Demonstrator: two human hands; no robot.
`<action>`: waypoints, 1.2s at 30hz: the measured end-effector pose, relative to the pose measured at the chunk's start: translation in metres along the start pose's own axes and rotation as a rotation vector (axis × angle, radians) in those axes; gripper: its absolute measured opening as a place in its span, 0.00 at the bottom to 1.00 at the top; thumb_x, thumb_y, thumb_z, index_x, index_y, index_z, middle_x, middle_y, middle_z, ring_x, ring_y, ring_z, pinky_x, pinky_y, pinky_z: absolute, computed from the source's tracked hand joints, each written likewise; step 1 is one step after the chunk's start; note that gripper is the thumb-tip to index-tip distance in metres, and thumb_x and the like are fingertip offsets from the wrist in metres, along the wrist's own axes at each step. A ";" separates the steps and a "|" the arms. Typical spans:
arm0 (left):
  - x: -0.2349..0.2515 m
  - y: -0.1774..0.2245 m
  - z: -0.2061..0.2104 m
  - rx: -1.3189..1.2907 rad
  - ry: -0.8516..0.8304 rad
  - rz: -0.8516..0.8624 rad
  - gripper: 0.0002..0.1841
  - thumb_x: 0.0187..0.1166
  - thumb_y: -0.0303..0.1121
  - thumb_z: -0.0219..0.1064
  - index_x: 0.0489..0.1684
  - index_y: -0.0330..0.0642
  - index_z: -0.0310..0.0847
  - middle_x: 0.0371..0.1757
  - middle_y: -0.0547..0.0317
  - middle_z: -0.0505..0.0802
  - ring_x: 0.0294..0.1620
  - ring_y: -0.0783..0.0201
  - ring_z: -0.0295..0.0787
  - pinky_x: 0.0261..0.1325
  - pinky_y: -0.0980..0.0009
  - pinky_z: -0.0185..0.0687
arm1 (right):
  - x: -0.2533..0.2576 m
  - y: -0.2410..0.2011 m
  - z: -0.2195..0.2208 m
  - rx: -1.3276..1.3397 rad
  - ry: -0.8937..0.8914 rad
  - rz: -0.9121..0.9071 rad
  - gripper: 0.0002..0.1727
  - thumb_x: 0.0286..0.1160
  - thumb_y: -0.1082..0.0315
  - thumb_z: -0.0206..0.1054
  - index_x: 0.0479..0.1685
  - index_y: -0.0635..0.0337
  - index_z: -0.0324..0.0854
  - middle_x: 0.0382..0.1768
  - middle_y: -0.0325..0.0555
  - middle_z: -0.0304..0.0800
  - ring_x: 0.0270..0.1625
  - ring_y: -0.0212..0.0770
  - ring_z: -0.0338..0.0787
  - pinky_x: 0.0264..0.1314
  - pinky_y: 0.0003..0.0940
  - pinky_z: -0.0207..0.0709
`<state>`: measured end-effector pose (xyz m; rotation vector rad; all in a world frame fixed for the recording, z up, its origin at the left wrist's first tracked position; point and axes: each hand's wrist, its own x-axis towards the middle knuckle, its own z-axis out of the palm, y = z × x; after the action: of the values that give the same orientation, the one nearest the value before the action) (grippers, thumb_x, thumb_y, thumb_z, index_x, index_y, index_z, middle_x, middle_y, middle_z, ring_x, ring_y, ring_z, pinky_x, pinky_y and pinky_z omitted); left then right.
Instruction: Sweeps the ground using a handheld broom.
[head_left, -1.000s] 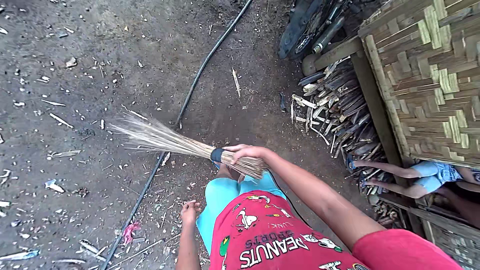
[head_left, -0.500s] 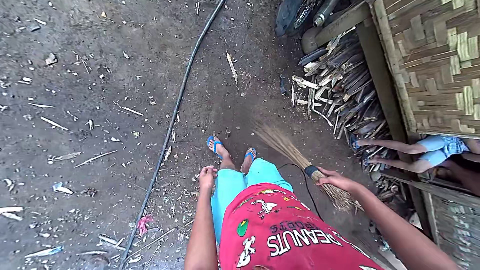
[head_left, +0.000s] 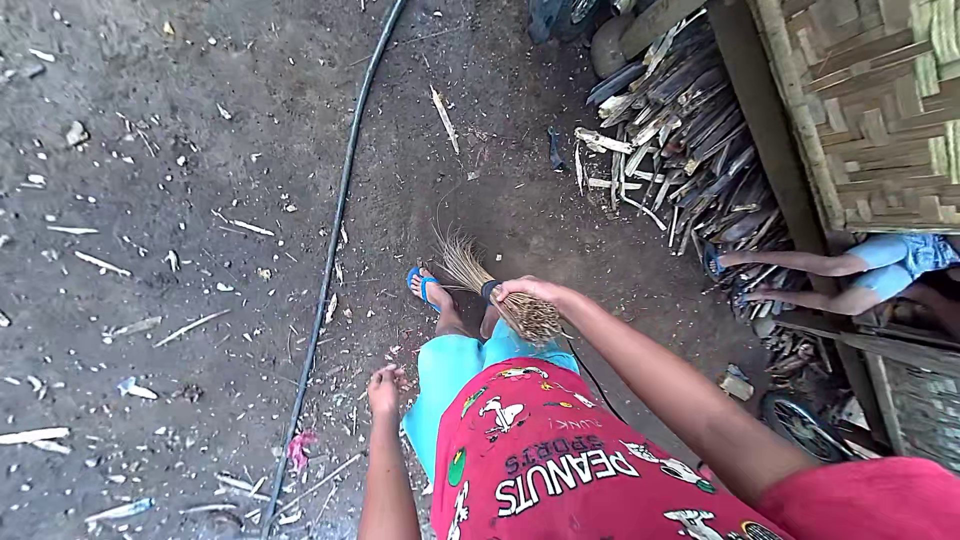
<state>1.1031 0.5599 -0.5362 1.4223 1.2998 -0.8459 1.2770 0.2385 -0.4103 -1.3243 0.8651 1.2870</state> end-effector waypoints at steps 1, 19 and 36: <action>0.001 -0.002 0.004 -0.003 -0.009 0.002 0.19 0.96 0.36 0.46 0.67 0.32 0.76 0.46 0.48 0.91 0.31 0.64 0.83 0.33 0.67 0.76 | -0.005 0.004 -0.017 0.021 -0.027 -0.017 0.11 0.82 0.60 0.60 0.43 0.57 0.82 0.31 0.40 0.88 0.31 0.33 0.88 0.37 0.31 0.85; 0.007 0.081 0.042 0.142 -0.145 0.215 0.20 0.95 0.37 0.47 0.69 0.31 0.75 0.52 0.41 0.91 0.39 0.56 0.87 0.41 0.58 0.80 | -0.079 0.182 -0.132 0.225 0.642 0.049 0.33 0.74 0.65 0.69 0.82 0.58 0.67 0.63 0.59 0.83 0.59 0.48 0.85 0.60 0.46 0.79; -0.029 0.132 0.103 0.466 -0.086 0.272 0.22 0.96 0.38 0.46 0.72 0.30 0.73 0.57 0.38 0.89 0.45 0.55 0.85 0.46 0.55 0.79 | -0.029 0.269 -0.126 0.639 0.311 0.122 0.21 0.82 0.53 0.60 0.63 0.58 0.79 0.50 0.52 0.85 0.49 0.43 0.85 0.51 0.46 0.79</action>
<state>1.2389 0.4620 -0.5087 1.8532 0.8457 -1.0515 1.0403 0.0606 -0.4498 -0.9701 1.4494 0.7898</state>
